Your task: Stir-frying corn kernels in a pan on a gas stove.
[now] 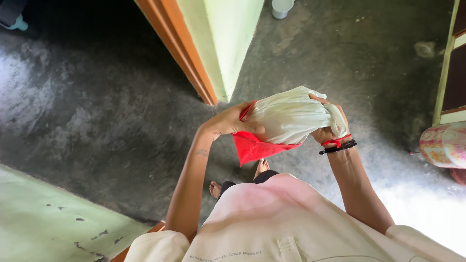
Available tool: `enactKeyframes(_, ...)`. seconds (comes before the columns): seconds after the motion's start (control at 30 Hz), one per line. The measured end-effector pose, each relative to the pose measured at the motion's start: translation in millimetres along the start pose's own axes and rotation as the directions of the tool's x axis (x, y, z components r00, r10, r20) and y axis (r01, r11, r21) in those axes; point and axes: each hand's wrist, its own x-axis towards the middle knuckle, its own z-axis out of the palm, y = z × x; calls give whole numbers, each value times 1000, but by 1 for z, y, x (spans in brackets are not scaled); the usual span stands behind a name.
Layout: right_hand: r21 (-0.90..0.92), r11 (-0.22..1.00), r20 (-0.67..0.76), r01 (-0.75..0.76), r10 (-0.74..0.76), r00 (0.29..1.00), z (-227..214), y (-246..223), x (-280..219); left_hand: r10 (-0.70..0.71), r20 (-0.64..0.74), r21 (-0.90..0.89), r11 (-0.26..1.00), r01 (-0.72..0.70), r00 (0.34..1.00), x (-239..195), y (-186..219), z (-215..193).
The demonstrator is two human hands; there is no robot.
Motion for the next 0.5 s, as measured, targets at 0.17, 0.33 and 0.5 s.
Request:
enactKeyframes(0.17,310,950,-15,-48,56,998,-32,-35,19,-31,-146,102,994,46,989,39,19,40)
enactKeyframes(0.33,695,681,241,-229,80,967,-48,-64,7,-140,-204,69,985,157,969,61,41,65)
enactKeyframes(0.5,546,837,-70,-35,88,994,-39,-91,-7,-88,-144,11,996,91,986,87,36,74)
